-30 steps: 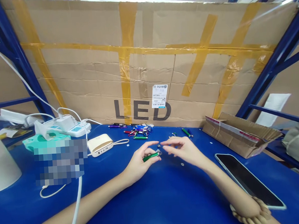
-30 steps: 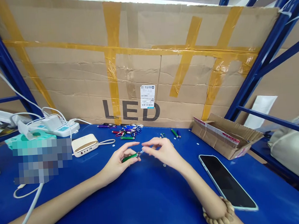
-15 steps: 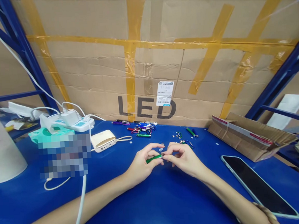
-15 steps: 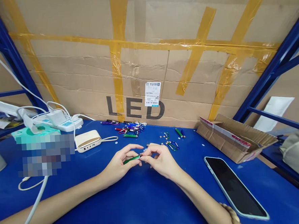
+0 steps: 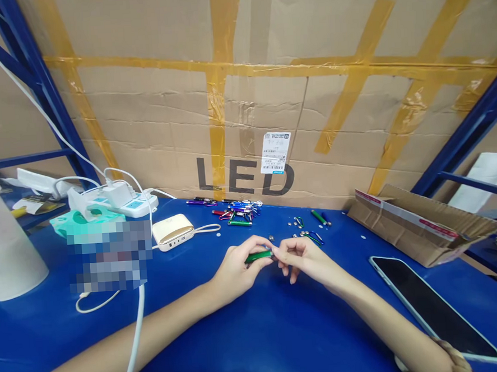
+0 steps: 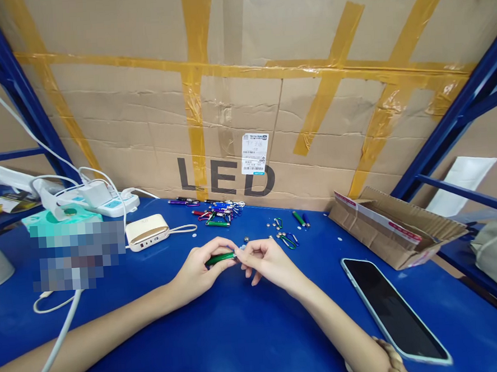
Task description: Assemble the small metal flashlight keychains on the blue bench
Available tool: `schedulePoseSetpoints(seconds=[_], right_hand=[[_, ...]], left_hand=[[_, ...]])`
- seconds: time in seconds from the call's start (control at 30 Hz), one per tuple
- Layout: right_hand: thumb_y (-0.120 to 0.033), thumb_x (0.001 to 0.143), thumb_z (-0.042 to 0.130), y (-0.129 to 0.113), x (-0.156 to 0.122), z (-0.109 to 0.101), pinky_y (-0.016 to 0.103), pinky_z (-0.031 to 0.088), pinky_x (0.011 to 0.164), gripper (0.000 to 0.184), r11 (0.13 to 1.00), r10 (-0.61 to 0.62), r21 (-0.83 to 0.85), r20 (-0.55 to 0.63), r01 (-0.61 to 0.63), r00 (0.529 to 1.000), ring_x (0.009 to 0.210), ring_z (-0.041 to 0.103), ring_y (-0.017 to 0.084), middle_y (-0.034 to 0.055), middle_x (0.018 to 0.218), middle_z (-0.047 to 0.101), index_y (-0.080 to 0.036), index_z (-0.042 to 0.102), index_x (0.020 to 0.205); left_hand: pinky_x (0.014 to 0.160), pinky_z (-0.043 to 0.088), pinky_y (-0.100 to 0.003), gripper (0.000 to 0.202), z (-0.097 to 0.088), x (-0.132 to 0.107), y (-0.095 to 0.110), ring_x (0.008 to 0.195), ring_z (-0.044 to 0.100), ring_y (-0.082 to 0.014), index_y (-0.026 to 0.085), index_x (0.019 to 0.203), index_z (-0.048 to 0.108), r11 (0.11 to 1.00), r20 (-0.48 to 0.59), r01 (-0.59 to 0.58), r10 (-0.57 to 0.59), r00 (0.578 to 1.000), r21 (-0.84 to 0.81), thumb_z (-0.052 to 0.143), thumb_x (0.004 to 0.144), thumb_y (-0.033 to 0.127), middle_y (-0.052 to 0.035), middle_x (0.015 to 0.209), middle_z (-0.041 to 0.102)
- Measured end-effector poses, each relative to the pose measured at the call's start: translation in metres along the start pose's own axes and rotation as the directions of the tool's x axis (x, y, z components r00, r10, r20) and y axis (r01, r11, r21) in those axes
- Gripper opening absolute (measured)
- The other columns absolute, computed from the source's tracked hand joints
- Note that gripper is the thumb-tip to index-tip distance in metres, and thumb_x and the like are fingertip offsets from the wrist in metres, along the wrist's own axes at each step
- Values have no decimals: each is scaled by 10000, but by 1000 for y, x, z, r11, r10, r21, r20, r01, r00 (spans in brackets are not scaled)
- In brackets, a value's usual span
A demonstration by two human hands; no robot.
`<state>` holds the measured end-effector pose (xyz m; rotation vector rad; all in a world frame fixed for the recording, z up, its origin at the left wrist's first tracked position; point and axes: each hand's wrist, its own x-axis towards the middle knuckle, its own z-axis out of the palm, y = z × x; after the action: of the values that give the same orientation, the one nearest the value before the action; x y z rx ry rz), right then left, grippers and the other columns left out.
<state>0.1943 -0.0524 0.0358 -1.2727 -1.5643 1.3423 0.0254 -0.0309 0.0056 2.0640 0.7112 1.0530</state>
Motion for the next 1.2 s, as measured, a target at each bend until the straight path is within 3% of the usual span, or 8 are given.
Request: schedulePoseSetpoints(seconds=[0.13, 0.23, 0.4, 0.6, 0.77, 0.87, 1.03, 1.2], right_hand=[[-574, 604, 655, 3, 2, -1, 166, 446, 378, 456, 999, -7, -53, 28, 8, 1000, 430, 488, 57, -26, 534, 518, -141, 517, 565], [-510, 653, 650, 6, 4, -4, 193, 454, 391, 377, 968, -127, -228, -81, 105, 989, 435, 507, 72, -4, 599, 571, -143, 602, 720], [-375, 726, 635, 6, 4, -13, 229, 459, 468, 200, 746, -534, -510, -72, 428, 843, 640, 610, 148, 60, 784, 670, -195, 692, 788], [-289, 818, 552, 11, 2, -16, 276, 489, 625, 182, 560, -680, -604, 57, 567, 731, 670, 618, 158, 46, 720, 680, -215, 701, 743], [-280, 825, 534, 12, 0, -13, 256, 472, 597, 197, 560, -631, -621, 109, 549, 768, 642, 605, 144, 38, 702, 671, -208, 679, 714], [-295, 786, 569, 12, -1, -7, 253, 466, 562, 190, 637, -574, -604, 43, 480, 817, 597, 595, 144, 33, 651, 662, -206, 669, 651], [-380, 665, 672, 11, 0, 1, 240, 477, 488, 218, 929, -235, -312, -74, 201, 969, 514, 590, 141, 28, 568, 640, -175, 652, 594], [-432, 459, 791, 6, -2, 2, 247, 516, 515, 343, 998, 54, 32, 9, -54, 998, 482, 593, 124, -2, 512, 604, -145, 632, 560]], left_hand=[[742, 489, -242, 141, 1, 1, 0, 836, 652, -164, 170, 936, 602, 1000, -13, 12, -12, 1000, 10, 516, 830, 208, -33, 883, 699], [746, 492, -261, 147, 0, 2, 1, 817, 652, -172, 158, 923, 617, 996, -34, 83, -84, 996, -45, 521, 820, 202, -49, 872, 695], [767, 488, -299, 115, 1, 4, 1, 768, 653, -171, 129, 877, 581, 963, -14, 174, -180, 984, -208, 541, 798, 202, -62, 786, 688], [731, 472, -287, 75, 0, 1, -1, 780, 646, -173, 155, 803, 499, 968, 63, 164, -155, 986, -188, 542, 798, 216, -54, 777, 683], [606, 419, -219, 135, -6, -6, 1, 660, 605, -125, 199, 937, 408, 999, 109, 49, -49, 993, 1, 496, 835, 200, 4, 768, 664], [588, 404, -210, 116, -8, -8, 2, 631, 581, -115, 208, 972, 411, 994, 154, -27, 10, 988, 104, 445, 863, 190, 21, 748, 633], [677, 399, -253, 107, -10, -10, -1, 748, 580, -151, 196, 942, 491, 899, 184, -258, 203, 962, 353, 398, 890, 185, -32, 842, 625], [661, 357, -284, 287, -16, -10, -1, 710, 554, -156, 184, 985, 565, 784, 283, -433, 335, 899, 446, 299, 901, 117, -73, 884, 656]])
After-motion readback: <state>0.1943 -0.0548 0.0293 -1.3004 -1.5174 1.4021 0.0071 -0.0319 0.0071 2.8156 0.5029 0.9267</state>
